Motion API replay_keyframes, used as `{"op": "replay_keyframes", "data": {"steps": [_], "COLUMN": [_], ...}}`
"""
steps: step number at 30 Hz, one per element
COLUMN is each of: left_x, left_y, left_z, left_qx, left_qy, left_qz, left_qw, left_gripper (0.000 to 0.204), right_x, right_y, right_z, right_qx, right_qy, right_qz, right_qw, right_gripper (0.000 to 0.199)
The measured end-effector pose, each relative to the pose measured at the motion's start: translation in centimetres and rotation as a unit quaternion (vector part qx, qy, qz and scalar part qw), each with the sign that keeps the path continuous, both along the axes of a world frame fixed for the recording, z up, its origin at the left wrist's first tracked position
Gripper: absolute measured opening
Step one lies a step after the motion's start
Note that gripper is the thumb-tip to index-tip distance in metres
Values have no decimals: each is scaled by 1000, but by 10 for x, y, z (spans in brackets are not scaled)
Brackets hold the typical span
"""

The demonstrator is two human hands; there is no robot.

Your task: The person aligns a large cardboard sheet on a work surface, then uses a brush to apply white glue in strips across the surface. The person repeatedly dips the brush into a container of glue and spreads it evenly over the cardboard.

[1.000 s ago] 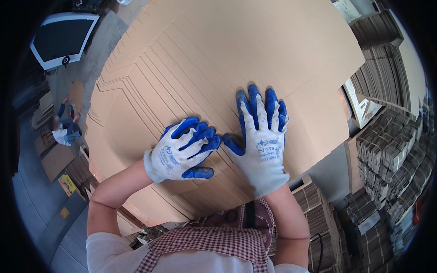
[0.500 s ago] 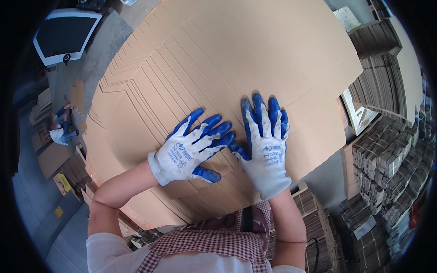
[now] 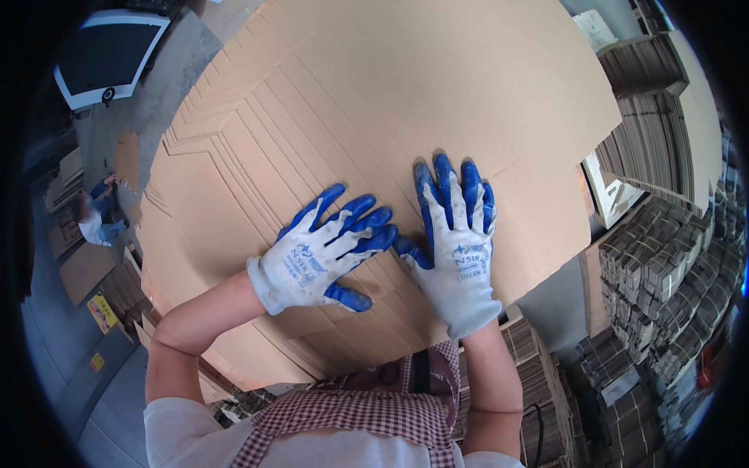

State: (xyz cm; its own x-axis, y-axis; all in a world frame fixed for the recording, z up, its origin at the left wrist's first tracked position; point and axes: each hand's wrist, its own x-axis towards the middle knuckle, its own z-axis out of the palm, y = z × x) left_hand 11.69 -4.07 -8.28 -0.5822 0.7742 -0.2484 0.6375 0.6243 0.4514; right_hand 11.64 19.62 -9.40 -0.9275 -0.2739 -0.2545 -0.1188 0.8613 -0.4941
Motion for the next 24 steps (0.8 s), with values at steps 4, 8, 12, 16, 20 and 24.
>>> {"op": "replay_keyframes", "data": {"steps": [4,8,12,16,20,24], "left_x": [1,5,13,19,19,16], "left_y": [-2,-8,-19,-29,-30,-30], "left_z": [-1,-4,-4,-9,-9,-9], "left_qx": [16,63,99,128,139,150], "left_qy": [11,44,92,160,186,174], "left_qz": [1,19,32,14,2,15], "left_qw": [1000,997,990,979,973,973], "left_gripper": [95,88,81,70,66,65], "right_x": [0,-1,2,8,23,26], "right_y": [1,1,2,-6,-22,-22], "right_z": [-1,-1,-2,9,11,2], "right_qx": [-3,-23,-33,-30,-68,-63], "right_qy": [10,16,29,59,28,43], "right_qz": [1,0,2,4,33,30], "right_qw": [1000,1000,999,998,997,997], "right_gripper": [101,99,94,88,86,84]}}
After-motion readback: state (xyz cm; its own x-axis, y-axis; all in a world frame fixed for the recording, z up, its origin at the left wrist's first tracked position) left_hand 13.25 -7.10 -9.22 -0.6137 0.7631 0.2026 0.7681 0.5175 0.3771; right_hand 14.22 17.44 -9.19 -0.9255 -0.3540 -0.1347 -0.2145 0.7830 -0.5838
